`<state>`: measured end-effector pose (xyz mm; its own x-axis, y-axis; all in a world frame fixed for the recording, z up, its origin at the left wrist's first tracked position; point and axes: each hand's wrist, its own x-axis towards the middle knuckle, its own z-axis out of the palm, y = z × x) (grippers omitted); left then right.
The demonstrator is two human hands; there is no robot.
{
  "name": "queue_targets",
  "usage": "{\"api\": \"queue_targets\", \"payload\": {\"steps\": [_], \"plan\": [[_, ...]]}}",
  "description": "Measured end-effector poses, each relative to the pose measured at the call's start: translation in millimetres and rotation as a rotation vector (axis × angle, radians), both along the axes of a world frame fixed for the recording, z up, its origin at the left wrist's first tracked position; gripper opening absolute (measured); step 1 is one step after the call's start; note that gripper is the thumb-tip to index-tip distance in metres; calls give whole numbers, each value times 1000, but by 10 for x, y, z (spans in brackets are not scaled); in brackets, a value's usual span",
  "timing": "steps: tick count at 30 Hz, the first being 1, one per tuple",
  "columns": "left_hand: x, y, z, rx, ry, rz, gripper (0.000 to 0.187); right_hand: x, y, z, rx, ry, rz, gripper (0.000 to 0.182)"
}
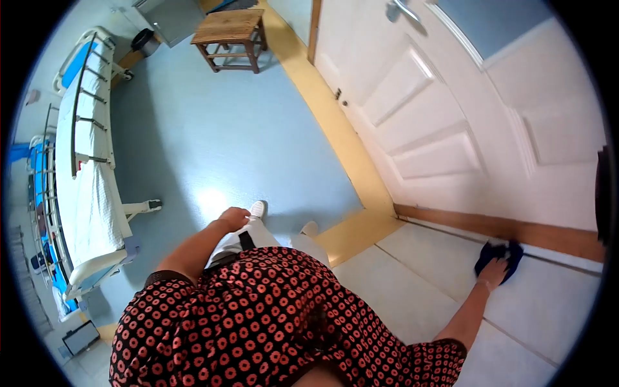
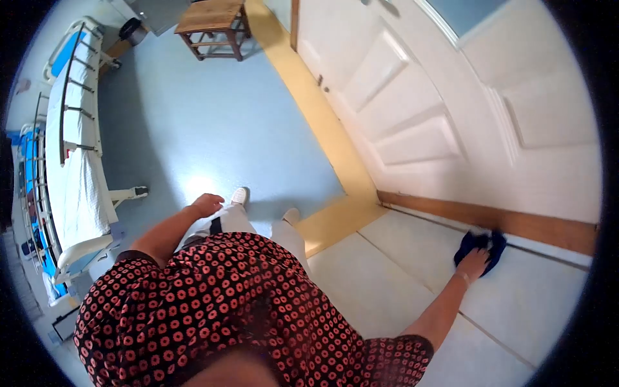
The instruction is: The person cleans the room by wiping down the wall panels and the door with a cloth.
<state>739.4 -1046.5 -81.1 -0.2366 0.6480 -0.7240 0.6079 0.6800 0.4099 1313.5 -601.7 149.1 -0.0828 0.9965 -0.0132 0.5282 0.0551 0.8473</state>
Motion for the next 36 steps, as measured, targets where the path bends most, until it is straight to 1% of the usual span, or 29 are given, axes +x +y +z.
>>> {"api": "queue_targets", "payload": {"steps": [1, 2, 3, 4, 5, 6, 8, 10, 11, 12, 13, 15, 16, 17, 22, 24, 27, 30, 32, 34, 36], "plan": [[-20, -73, -100, 1, -1, -6, 34, 22, -160, -163, -36, 36, 14, 21], [-44, -111, -137, 1, -3, -11, 34, -55, -362, -349, -104, -18, -69, 24], [-86, -81, -56, -42, -19, -42, 34, -48, -584, -559, -177, 28, -87, 26], [70, -150, -20, -56, -12, -38, 35, -553, -1233, -358, -140, 522, -207, 30], [82, -109, 82, -86, -16, -81, 35, -568, -1521, -502, -158, 574, -39, 32], [83, -132, 73, -91, -12, -71, 36, -536, -1797, -703, -223, 603, 47, 32], [16, -169, -92, -60, -6, -56, 36, -663, -2242, -876, -361, 641, 84, 32], [-60, -215, -49, -67, 0, -48, 37, -830, -2493, -960, -422, 673, 110, 33], [-105, -251, -102, -62, 15, -72, 37, -898, -2562, -972, -430, 680, 126, 33], [-155, -289, -174, -31, 25, -99, 37, -952, -2565, -967, -428, 688, 139, 33], [-225, -392, -405, 26, 34, -93, 35, -1029, -2559, -964, -414, 697, 151, 33], [-319, -452, -266, 53, 59, -10, 30, -1176, -2505, -876, -374, 699, 174, 33], [-375, -455, -143, 45, 84, -33, 29, -1245, -2461, -807, -347, 691, 184, 34], [-445, -465, -165, 28, 111, -81, 28, -1294, -2420, -731, -325, 681, 191, 34], [-820, -622, -138, 64, 117, 45, 28, -1557, -2268, -272, -181, 600, 208, 35], [-916, -629, -127, -70, 54, 102, 34, -1543, -2214, -105, -119, 576, 206, 35], [-783, -692, -89, -15, 95, 120, 29, -1371, -2151, 138, -27, 564, 206, 36], [-687, -772, -133, 64, 70, 172, 29, -1169, -2075, 429, 84, 557, 199, 37], [-611, -852, -123, 98, 80, 161, 28, -961, -2018, 664, 167, 555, 194, 37], [-554, -996, -120, 125, 84, 121, 27, -713, -1942, 900, 239, 561, 183, 38], [-501, -1128, -323, 110, 139, -76, 25, -354, -1914, 1073, 289, 541, 137, 38]]}}
